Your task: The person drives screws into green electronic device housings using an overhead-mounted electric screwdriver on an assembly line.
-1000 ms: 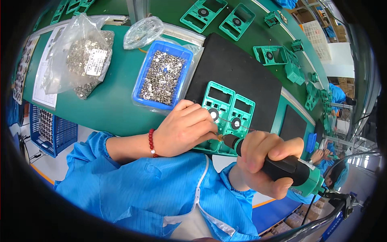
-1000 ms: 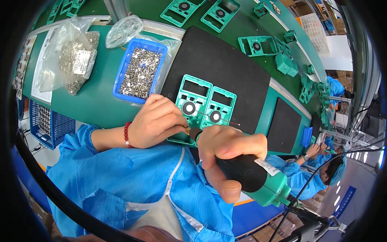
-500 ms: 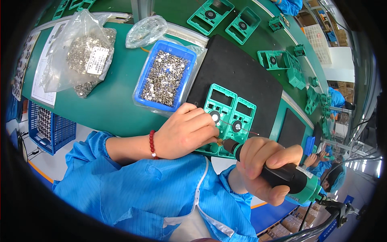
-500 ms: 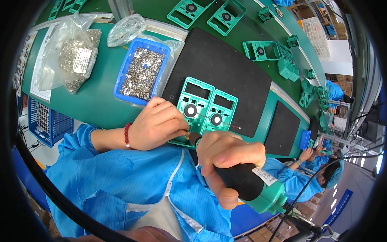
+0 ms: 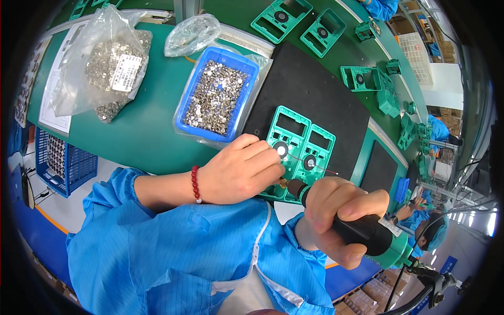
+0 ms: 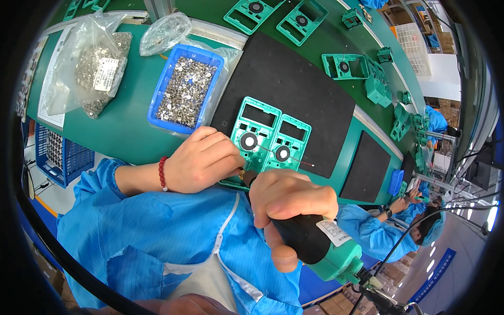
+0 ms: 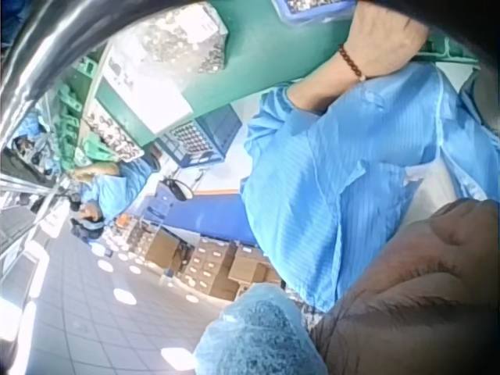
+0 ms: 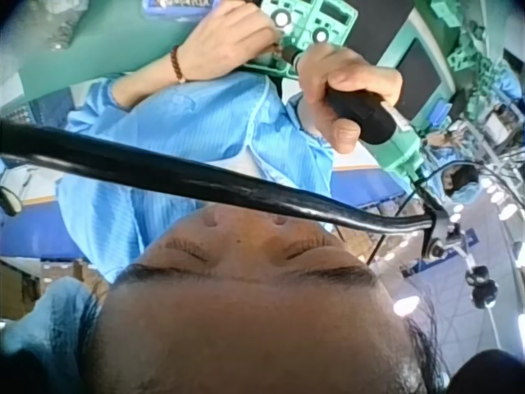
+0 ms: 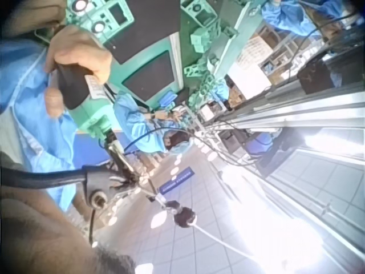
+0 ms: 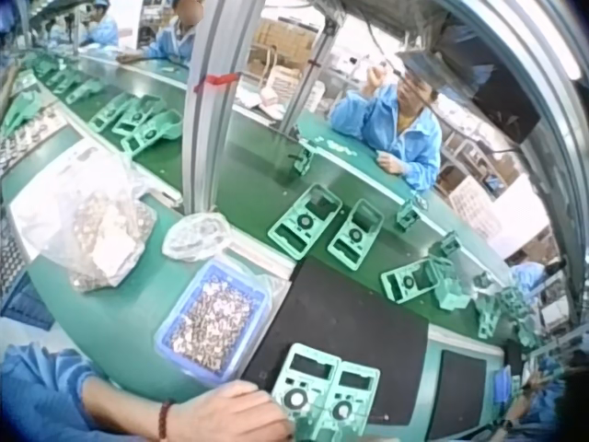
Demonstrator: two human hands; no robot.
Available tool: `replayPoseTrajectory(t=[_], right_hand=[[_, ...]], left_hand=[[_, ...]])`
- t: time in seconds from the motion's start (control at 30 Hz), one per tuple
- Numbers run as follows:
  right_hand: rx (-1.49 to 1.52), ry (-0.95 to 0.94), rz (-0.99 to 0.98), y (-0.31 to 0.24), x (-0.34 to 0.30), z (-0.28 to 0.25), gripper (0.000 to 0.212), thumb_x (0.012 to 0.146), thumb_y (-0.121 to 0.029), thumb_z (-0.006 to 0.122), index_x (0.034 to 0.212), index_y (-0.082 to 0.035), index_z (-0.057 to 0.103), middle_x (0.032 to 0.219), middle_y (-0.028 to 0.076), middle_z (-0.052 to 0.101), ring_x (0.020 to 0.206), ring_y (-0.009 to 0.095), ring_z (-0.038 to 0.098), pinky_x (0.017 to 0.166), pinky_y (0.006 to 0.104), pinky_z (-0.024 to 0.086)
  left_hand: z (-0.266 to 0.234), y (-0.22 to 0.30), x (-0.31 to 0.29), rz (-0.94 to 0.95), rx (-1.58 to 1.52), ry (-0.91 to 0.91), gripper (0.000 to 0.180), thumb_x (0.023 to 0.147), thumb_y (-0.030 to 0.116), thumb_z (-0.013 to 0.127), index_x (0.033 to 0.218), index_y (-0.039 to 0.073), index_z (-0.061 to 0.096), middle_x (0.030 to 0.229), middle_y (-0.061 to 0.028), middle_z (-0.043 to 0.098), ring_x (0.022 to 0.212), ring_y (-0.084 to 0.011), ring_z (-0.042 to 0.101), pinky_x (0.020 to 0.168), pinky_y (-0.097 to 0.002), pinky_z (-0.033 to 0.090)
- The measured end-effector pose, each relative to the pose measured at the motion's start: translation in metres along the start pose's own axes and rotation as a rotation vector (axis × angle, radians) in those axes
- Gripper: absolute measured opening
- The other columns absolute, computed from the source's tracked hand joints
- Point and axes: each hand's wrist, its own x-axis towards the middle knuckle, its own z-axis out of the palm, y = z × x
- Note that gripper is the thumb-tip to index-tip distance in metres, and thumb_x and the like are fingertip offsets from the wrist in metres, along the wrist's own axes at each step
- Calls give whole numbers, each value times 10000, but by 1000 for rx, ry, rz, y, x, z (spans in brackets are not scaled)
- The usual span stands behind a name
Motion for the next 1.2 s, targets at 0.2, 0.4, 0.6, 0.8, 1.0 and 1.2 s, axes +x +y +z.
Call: replayPoseTrajectory(t=[0.2, 0.4, 0.6, 0.8, 1.0, 1.2], right_hand=[[6, 20, -13, 1, -2, 0, 495, 851, -345, 800, 1090, -32, 500, 716, 61, 592, 589, 163, 562, 540, 301, 447], [19, 32, -21, 2, 0, 0, 458, 861, -308, 780, 1087, -28, 497, 718, 64, 593, 588, 158, 552, 533, 296, 433], [26, 36, -17, 0, 1, 1, 448, 853, -291, 783, 1084, -24, 506, 722, 67, 596, 589, 159, 553, 531, 294, 431], [20, 28, -23, 0, 1, -1, 454, 844, -286, 789, 1089, -22, 513, 717, 66, 596, 583, 159, 553, 531, 293, 431], [-83, 11, -44, 0, 4, 2, 540, 893, -511, 701, 1008, -53, 439, 642, 52, 548, 501, 136, 480, 447, 268, 382], [-87, 1, -36, 0, 4, 1, 523, 897, -494, 698, 1005, -53, 439, 640, 51, 548, 501, 137, 483, 442, 263, 379]], left_hand=[[0, -1, 2, -35, -133, 23, 193, 780, 189, 713, 899, 70, 619, 885, -30, 527, 853, -182, 560, 781, -328, 412], [-1, 1, 2, -120, -190, -8, 256, 712, 92, 795, 931, 97, 662, 905, 11, 604, 843, -180, 582, 759, -333, 393], [0, 3, 1, -133, -201, 8, 246, 717, 79, 790, 929, 93, 668, 924, 11, 613, 857, -177, 588, 767, -324, 388], [1, 4, 1, -153, -225, 0, 246, 726, 69, 782, 948, 89, 678, 933, 15, 620, 868, -172, 591, 776, -316, 386], [3, 4, 2, -146, -258, -6, 145, 806, 91, 676, 950, 81, 661, 909, -13, 561, 877, -180, 566, 794, -331, 395], [6, 4, 1, -150, -307, -25, 164, 808, 74, 667, 972, 71, 663, 944, -10, 584, 899, -178, 573, 809, -329, 393]])
